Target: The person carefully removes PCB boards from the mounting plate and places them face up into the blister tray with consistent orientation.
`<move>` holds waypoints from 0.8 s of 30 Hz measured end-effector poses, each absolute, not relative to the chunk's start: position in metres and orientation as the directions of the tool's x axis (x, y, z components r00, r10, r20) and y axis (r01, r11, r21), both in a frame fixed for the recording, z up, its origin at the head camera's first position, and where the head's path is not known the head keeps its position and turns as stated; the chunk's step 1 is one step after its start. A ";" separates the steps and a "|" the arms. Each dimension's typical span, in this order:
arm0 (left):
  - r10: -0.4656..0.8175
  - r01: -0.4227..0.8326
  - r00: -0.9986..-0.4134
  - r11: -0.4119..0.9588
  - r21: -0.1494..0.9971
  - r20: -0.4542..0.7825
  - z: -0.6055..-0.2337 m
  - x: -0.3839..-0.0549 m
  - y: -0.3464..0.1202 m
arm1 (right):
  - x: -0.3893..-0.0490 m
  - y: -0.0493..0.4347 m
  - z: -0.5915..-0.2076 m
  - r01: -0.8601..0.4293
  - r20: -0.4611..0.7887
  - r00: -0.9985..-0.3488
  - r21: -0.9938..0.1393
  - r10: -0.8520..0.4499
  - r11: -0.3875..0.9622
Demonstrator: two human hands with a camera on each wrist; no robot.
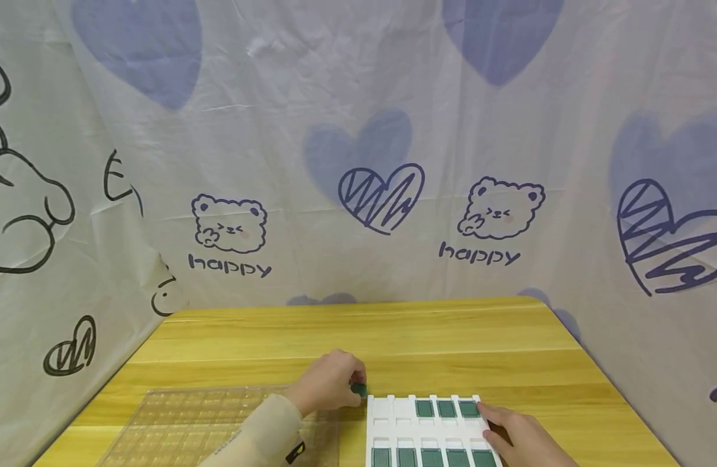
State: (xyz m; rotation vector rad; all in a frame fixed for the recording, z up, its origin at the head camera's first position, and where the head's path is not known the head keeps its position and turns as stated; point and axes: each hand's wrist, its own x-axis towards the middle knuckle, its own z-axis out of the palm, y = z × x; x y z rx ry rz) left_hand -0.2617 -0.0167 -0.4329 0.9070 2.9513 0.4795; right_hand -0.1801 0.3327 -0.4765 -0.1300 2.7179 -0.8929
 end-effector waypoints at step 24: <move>0.529 0.527 -0.845 0.798 0.291 0.078 -0.432 -0.269 -0.043 | -0.180 0.334 -0.478 0.003 -0.238 -0.952 -0.637 -0.192 0.771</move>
